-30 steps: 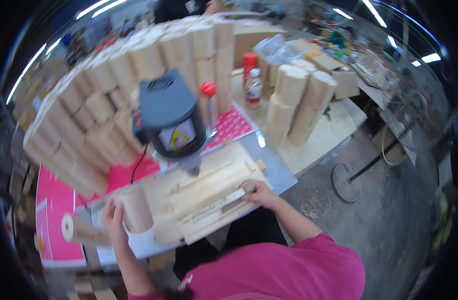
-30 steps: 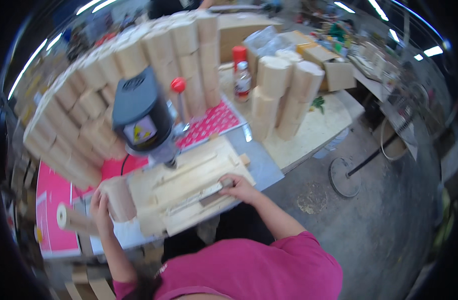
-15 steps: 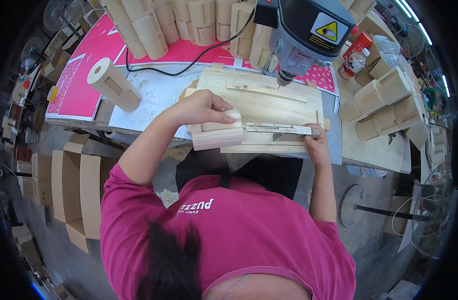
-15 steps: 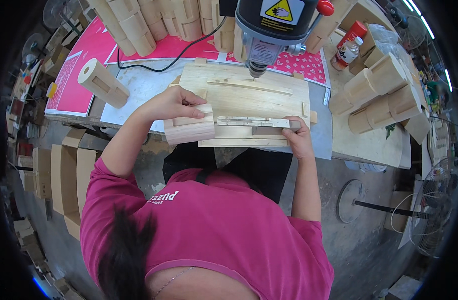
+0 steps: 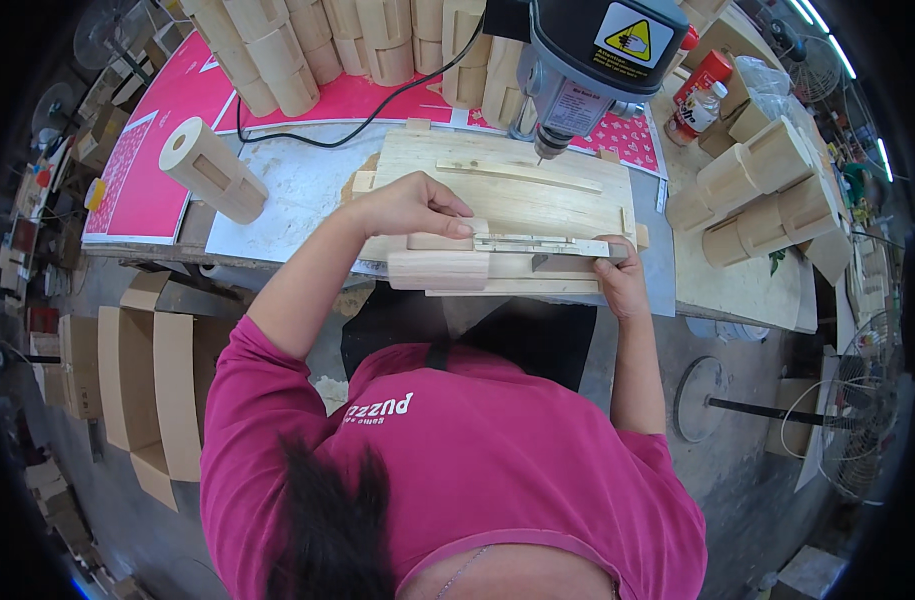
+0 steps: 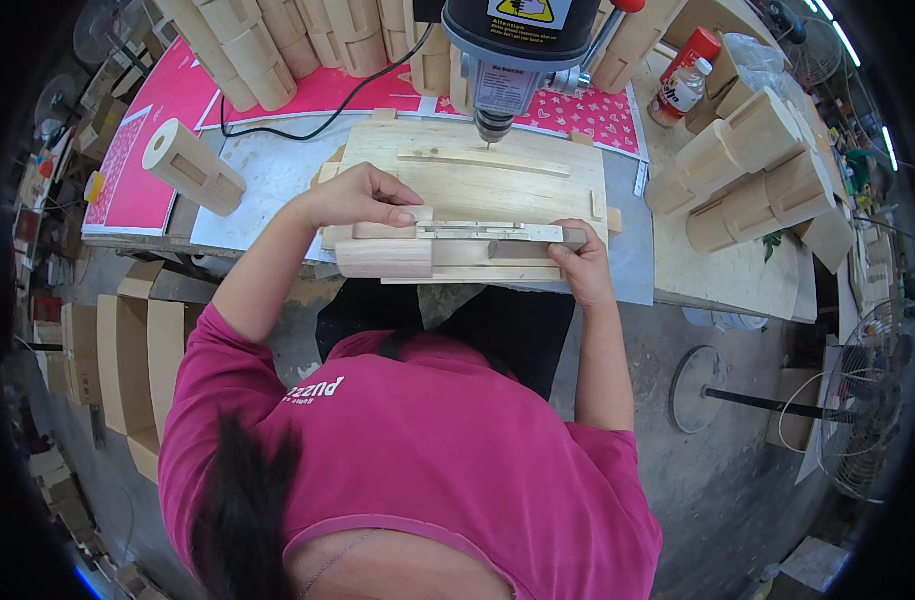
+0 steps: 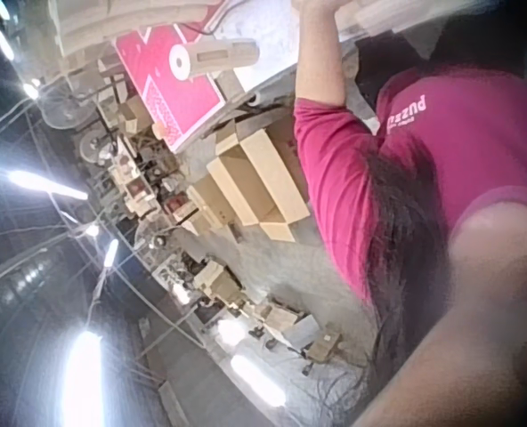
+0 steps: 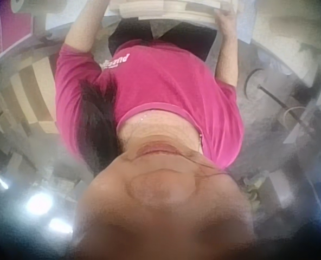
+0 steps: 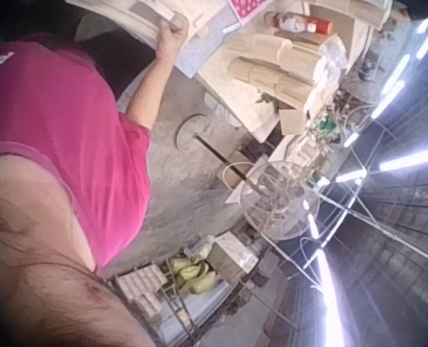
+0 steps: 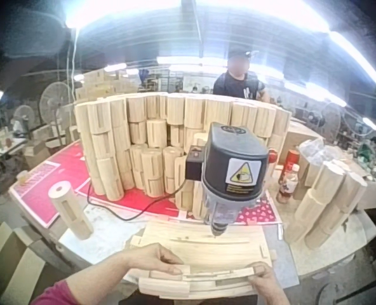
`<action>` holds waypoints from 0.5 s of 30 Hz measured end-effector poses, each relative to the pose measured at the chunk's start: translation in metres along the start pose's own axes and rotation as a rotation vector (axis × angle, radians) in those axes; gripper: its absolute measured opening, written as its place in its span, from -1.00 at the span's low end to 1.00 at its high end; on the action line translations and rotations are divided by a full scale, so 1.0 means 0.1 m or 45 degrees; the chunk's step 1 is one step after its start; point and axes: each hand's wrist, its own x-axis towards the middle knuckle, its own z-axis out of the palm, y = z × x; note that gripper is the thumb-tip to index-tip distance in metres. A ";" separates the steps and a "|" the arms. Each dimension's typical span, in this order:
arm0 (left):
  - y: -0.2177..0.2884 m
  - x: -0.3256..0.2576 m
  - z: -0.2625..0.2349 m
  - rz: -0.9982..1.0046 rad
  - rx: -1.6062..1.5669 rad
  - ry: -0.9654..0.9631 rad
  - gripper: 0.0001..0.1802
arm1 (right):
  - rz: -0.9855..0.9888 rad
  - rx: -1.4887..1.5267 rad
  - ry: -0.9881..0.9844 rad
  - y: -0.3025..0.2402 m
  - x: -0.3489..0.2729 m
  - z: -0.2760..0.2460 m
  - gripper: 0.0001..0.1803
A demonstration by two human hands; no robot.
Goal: Drilling holes into cylindrical wood blocks using a stationary power tool.
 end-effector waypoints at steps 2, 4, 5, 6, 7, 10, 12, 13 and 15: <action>-0.06 0.07 0.11 0.059 -0.024 0.039 -0.54 | -0.007 -0.020 0.008 -0.01 0.00 0.02 -0.66; -0.07 0.18 0.24 0.179 -0.301 0.409 -0.51 | -0.014 -0.009 0.013 -0.04 -0.01 0.05 -0.68; -0.03 0.24 0.31 0.178 -0.301 0.405 -0.51 | -0.013 -0.008 0.016 -0.02 -0.01 0.06 -0.68; 0.01 0.31 0.39 0.219 -0.537 0.607 -0.48 | -0.011 -0.072 -0.012 0.00 -0.01 0.08 -0.68; 0.04 0.35 0.44 0.259 -0.774 0.810 -0.44 | -0.010 -0.138 -0.042 0.01 -0.01 0.10 -0.67; 0.01 0.43 0.47 0.278 -0.913 1.152 -0.47 | -0.036 -0.179 0.035 -0.04 -0.03 0.27 -0.65; -0.06 0.44 0.49 0.258 -0.977 1.265 -0.51 | -0.040 -0.211 0.027 -0.04 -0.04 0.26 -0.63; -0.11 0.44 0.50 0.235 -1.039 1.375 -0.54 | -0.043 -0.242 0.022 -0.04 -0.04 0.26 -0.61; -0.28 0.37 0.60 0.273 -0.934 1.349 -0.54 | -0.018 -0.280 0.042 -0.03 -0.07 0.23 -0.61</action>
